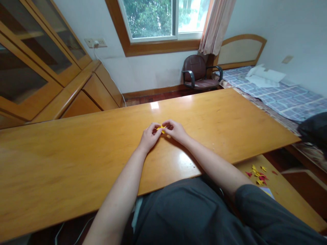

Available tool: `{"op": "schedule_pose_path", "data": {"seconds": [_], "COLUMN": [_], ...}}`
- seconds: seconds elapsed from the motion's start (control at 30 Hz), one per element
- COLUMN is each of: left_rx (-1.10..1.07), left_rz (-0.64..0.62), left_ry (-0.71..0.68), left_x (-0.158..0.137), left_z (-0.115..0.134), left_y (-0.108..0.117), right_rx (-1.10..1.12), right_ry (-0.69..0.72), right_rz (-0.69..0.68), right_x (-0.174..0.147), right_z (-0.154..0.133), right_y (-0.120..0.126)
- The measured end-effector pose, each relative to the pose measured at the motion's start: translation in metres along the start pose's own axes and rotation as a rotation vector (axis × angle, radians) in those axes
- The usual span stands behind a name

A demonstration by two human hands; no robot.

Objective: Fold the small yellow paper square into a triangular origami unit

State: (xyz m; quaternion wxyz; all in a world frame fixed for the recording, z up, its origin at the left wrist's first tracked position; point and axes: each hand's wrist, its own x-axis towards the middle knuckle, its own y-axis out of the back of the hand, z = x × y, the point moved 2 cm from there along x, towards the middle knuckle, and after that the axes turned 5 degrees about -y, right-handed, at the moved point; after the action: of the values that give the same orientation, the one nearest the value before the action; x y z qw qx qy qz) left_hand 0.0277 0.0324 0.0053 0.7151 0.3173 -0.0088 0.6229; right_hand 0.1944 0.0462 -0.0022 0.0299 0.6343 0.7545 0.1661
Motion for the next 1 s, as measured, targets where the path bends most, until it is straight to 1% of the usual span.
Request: {"op": "schedule_pose_path", "data": {"seconds": [0.1,0.27,0.4,0.6,0.77,0.87,1.0], "left_rx": [0.090,0.092,0.134,0.226,0.239,0.287,0.343], "left_rz": [0.021,0.058,0.094,0.144,0.113,0.096,0.098], "left_ry": [-0.038,-0.053,-0.051,-0.090,-0.131,-0.154,-0.158], "left_x": [0.0004,0.0006,0.0012,0.0016,0.0011,0.0014,0.0018], "left_z": [-0.0024,-0.0067,-0.0043,0.0012,0.0022,0.0024,0.0020], "left_y": [-0.0007,-0.0006,0.0008,0.0012,0.0000,0.0000,-0.0003], "right_rx": [-0.012,-0.093,-0.192,-0.224,-0.311,-0.365,-0.434], "right_ry": [0.033,0.070,0.096,0.128,0.184,0.240,0.273], "right_rz": [0.000,0.063,0.099,0.158,0.169,0.153,0.137], "right_x": [0.0003,0.0011,0.0012,0.0009,0.0000,-0.0017,-0.0049], "right_z": [-0.0024,-0.0050,-0.0064,-0.0071,-0.0082,-0.0086,-0.0104], "right_y": [-0.0001,0.0021,0.0028,0.0025,0.0016,0.0001,-0.0020]}}
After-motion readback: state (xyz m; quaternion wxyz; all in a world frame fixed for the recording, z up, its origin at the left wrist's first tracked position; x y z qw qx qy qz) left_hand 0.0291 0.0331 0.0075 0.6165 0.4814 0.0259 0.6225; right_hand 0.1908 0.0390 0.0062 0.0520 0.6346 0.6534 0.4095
